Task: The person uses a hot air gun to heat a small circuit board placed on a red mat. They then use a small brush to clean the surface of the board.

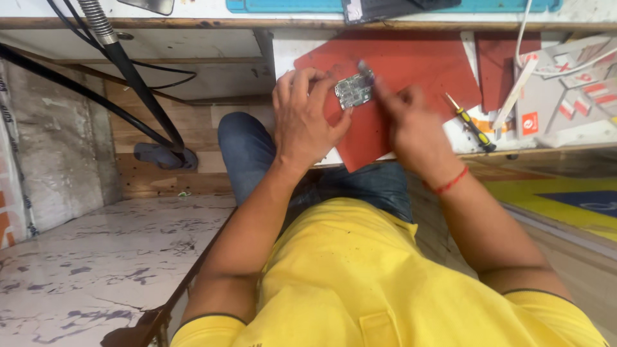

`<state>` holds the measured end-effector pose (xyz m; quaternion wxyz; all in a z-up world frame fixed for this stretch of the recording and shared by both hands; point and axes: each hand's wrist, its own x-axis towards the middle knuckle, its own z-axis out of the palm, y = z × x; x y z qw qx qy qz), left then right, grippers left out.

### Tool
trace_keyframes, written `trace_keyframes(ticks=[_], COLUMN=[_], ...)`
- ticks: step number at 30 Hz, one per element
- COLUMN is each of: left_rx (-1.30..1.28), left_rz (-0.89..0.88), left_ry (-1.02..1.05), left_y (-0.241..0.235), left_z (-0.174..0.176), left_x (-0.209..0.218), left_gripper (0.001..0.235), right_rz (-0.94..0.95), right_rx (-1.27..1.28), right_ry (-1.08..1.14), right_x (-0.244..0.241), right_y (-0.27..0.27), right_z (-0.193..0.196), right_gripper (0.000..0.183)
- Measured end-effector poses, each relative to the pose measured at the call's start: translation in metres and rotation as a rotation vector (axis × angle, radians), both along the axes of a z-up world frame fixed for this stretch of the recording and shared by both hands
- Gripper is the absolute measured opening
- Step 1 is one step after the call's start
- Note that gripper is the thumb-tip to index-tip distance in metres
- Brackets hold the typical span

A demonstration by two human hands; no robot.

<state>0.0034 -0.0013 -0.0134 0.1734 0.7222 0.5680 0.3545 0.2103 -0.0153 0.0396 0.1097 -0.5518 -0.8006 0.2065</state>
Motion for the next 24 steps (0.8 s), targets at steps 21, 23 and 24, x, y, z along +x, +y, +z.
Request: trace_keyframes(ticks=[21,23,24], left_rx=[-0.039,-0.013,-0.011], left_rz=[-0.009,-0.006,0.001], left_ry=[0.055,0.048,0.052], left_y=[0.003,0.008,0.011], left_z=[0.002,0.004,0.005], left_x=[0.001,-0.002,-0.006], left_gripper=[0.047,0.049,0.049], right_rz=[-0.034,0.012,0.009], right_rx=[-0.086,-0.203,-0.129], right_ry=[-0.075,-0.126,-0.081], right_x=[0.005,0.003,0.001], right_y=[-0.01,-0.007,0.0], right_z=[0.01,0.009,0.005], right_gripper=[0.065,0.071,0.07])
